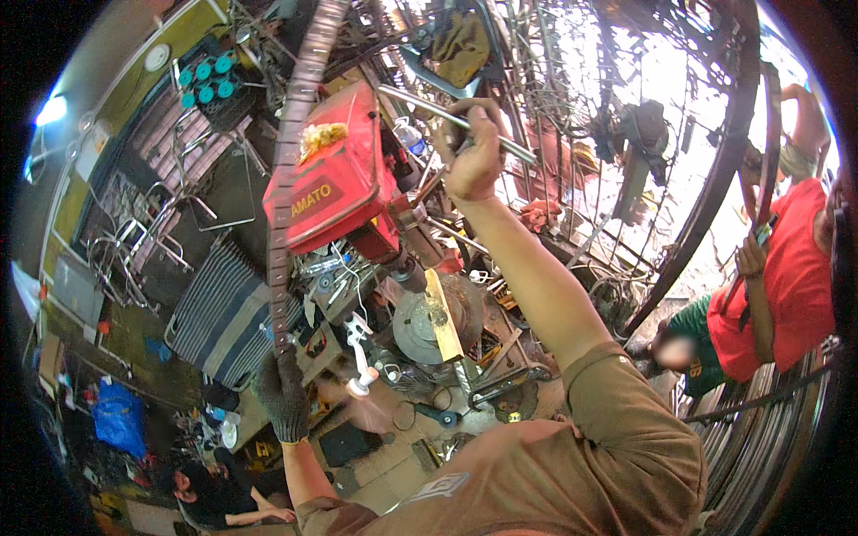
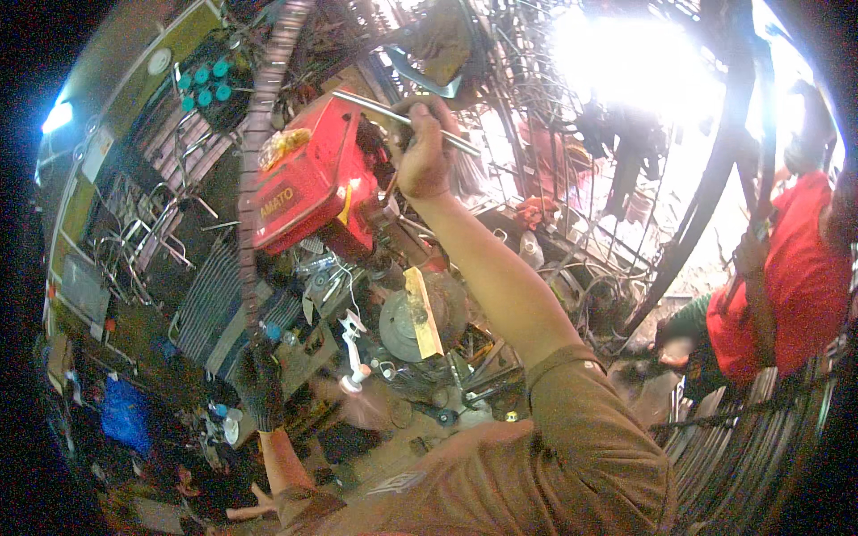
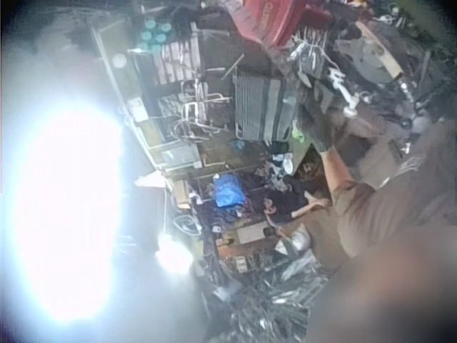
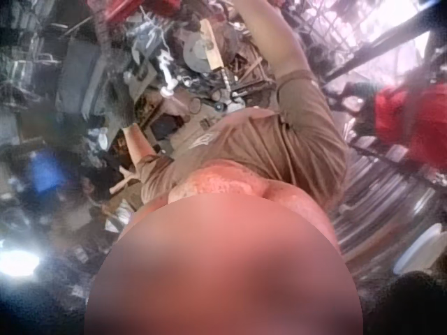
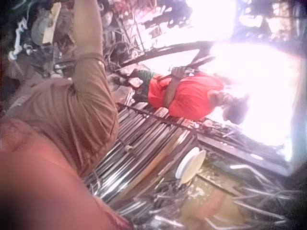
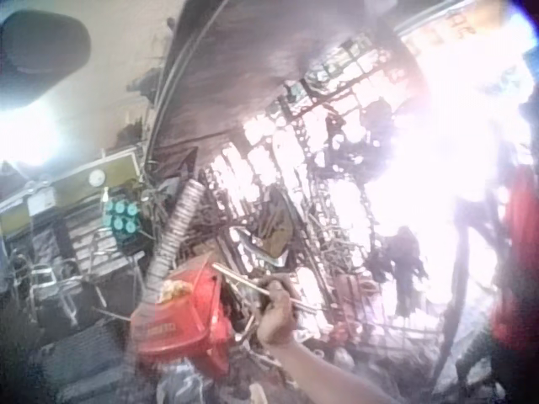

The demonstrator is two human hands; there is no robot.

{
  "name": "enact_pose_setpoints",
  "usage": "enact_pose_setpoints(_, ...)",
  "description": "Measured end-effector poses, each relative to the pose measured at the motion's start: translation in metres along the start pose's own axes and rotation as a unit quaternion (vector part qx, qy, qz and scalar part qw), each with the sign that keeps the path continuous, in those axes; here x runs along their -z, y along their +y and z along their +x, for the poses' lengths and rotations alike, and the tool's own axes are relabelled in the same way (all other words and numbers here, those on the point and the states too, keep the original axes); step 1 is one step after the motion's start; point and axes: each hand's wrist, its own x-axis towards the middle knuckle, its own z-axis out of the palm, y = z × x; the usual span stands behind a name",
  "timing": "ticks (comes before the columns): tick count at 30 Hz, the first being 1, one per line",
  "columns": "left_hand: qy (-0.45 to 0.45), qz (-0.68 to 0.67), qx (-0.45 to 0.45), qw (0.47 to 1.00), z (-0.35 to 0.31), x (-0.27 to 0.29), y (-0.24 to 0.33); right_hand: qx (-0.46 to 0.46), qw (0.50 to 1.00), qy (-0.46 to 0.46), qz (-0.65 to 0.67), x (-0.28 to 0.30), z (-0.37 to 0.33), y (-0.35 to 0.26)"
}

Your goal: The person operates a red drill press in a workshop, positioning a metal bar under the drill bit and lowering the spindle to drill holes. They repeatedly adjust the bar and the machine controls while other workers are visible in the background.

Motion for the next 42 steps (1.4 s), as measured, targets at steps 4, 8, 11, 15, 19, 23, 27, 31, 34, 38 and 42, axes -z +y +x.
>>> enact_pose_setpoints(4,0.110,-0.020,0.084,0.990,-0.079,0.020,-0.064,0.053,0.998,0.023,-0.027,0.002,0.006,0.009)
enact_pose_setpoints(8,0.084,-0.053,0.264,0.960,-0.224,0.037,-0.139,0.058,0.985,-0.035,-0.157,0.009,0.013,0.003)
enact_pose_setpoints(11,-0.027,0.107,0.293,0.950,-0.353,0.037,-0.144,-0.001,0.984,-0.013,-0.178,0.005,0.010,-0.005)
enact_pose_setpoints(15,-0.098,0.216,0.270,0.933,-0.444,0.032,-0.126,-0.018,0.990,0.000,-0.140,-0.006,0.010,-0.008)
enact_pose_setpoints(19,-0.199,0.208,0.124,0.950,-0.444,0.039,-0.109,-0.034,0.987,-0.010,-0.157,-0.012,0.032,0.003)
enact_pose_setpoints(23,-0.231,0.106,0.285,0.924,-0.369,0.034,-0.117,-0.125,0.977,0.048,-0.164,-0.019,0.072,0.029)
enact_pose_setpoints(27,-0.230,0.019,0.330,0.915,-0.276,0.019,-0.140,-0.084,0.969,0.061,-0.223,-0.015,0.096,0.043)
enact_pose_setpoints(31,-0.266,0.032,0.242,0.933,-0.221,0.010,-0.166,-0.096,0.962,0.049,-0.252,-0.004,0.098,0.048)
enact_pose_setpoints(34,-0.286,-0.042,0.243,0.926,-0.187,-0.002,-0.191,-0.091,0.952,0.049,-0.289,0.001,0.105,0.045)
enact_pose_setpoints(38,-0.365,-0.010,0.095,0.926,-0.143,-0.015,-0.215,-0.102,0.907,0.030,-0.406,0.011,0.118,0.032)
enact_pose_setpoints(42,-0.436,0.002,0.146,0.888,-0.103,-0.033,-0.213,-0.037,0.833,-0.015,-0.552,0.025,0.129,0.012)
